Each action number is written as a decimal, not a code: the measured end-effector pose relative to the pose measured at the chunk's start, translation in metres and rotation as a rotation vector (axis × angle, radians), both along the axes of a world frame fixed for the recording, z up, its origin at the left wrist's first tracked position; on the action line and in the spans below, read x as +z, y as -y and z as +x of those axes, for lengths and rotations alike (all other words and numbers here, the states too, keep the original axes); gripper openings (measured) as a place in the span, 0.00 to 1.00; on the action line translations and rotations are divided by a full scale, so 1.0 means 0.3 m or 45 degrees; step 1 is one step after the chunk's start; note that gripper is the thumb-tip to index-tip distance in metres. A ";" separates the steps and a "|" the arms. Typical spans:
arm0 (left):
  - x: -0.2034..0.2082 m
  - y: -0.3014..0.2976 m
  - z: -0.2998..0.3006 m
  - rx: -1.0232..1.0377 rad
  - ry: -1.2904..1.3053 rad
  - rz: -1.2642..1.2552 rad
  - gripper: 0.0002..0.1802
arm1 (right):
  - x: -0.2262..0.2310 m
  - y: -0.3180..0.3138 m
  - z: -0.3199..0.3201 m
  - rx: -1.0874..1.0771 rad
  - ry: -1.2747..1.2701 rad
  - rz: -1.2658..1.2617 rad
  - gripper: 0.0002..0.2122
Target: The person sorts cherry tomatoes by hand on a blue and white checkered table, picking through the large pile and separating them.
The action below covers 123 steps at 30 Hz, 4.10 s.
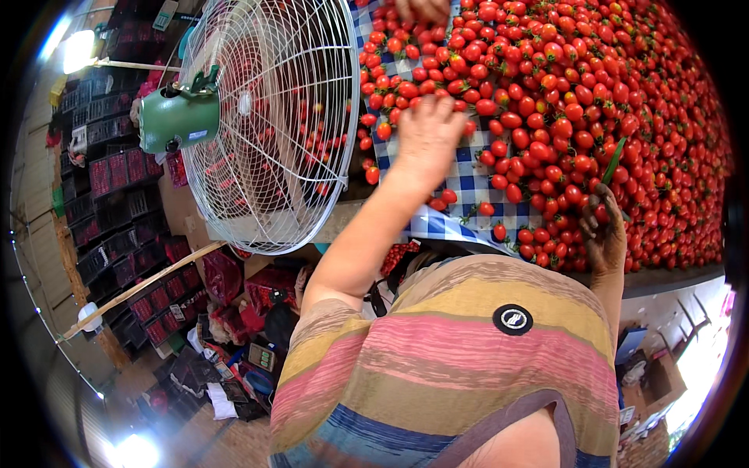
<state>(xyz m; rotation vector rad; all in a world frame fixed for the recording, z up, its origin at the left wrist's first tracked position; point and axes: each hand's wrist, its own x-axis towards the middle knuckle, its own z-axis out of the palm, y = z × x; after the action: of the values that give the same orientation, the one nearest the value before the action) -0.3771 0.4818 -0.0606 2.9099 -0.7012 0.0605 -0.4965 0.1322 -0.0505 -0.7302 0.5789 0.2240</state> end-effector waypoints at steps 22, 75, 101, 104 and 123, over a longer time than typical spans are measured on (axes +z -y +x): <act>0.017 -0.025 -0.015 0.286 -0.265 -0.027 0.37 | 0.011 -0.012 0.013 0.016 -0.053 -0.042 0.14; 0.052 0.092 -0.221 -0.519 -0.564 0.010 0.10 | 0.029 -0.021 0.017 0.083 -0.048 -0.159 0.15; 0.096 0.225 0.123 0.113 -0.297 -1.214 0.09 | 0.204 -0.214 0.071 0.948 1.037 -2.236 0.05; 0.149 0.194 0.090 0.159 -0.472 -1.108 0.11 | 0.039 -0.299 0.128 1.493 0.974 -2.624 0.05; 0.056 0.679 0.137 -0.785 0.046 -0.278 0.26 | 0.223 0.214 -0.479 -0.540 0.258 -0.260 0.18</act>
<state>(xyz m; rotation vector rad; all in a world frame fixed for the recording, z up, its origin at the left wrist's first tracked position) -0.3361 0.2781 -0.0437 2.3754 -1.4553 0.1104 -0.6401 0.0680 0.0163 -0.7978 0.5538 -0.3035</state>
